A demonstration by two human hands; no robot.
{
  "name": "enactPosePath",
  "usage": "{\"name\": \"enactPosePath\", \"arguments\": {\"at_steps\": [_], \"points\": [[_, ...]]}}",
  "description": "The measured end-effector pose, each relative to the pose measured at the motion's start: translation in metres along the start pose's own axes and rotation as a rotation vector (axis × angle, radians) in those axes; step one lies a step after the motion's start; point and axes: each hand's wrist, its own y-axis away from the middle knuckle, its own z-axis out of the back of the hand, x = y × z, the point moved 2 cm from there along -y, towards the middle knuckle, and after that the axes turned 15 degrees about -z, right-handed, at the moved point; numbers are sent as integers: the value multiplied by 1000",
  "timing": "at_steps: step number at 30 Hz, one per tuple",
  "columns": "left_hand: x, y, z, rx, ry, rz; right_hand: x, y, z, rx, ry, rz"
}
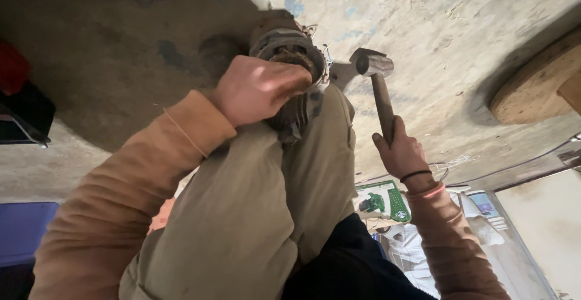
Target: The person sits on the workshop floor with an electric motor housing on their lap and repeatedly hammers a component fitted into the housing, using a mallet held in one hand while steadying the housing with the other, pausing to reposition the part and check the fit.
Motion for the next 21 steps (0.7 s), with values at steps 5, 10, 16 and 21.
{"name": "enactPosePath", "arguments": {"at_steps": [5, 10, 16, 21], "points": [[-6, -5, 0, -25, -11, 25, 4, 2, 0, 9, -21, -13], [-7, -2, -6, -19, 50, 35, 6, 2, -3, 10, -10, -33], [-4, 3, -15, -12, 60, 22, 11, 2, -4, -13, -51, -15], [0, 9, -21, -64, -32, -78, 32, 24, 3, 145, -177, -193]]}}
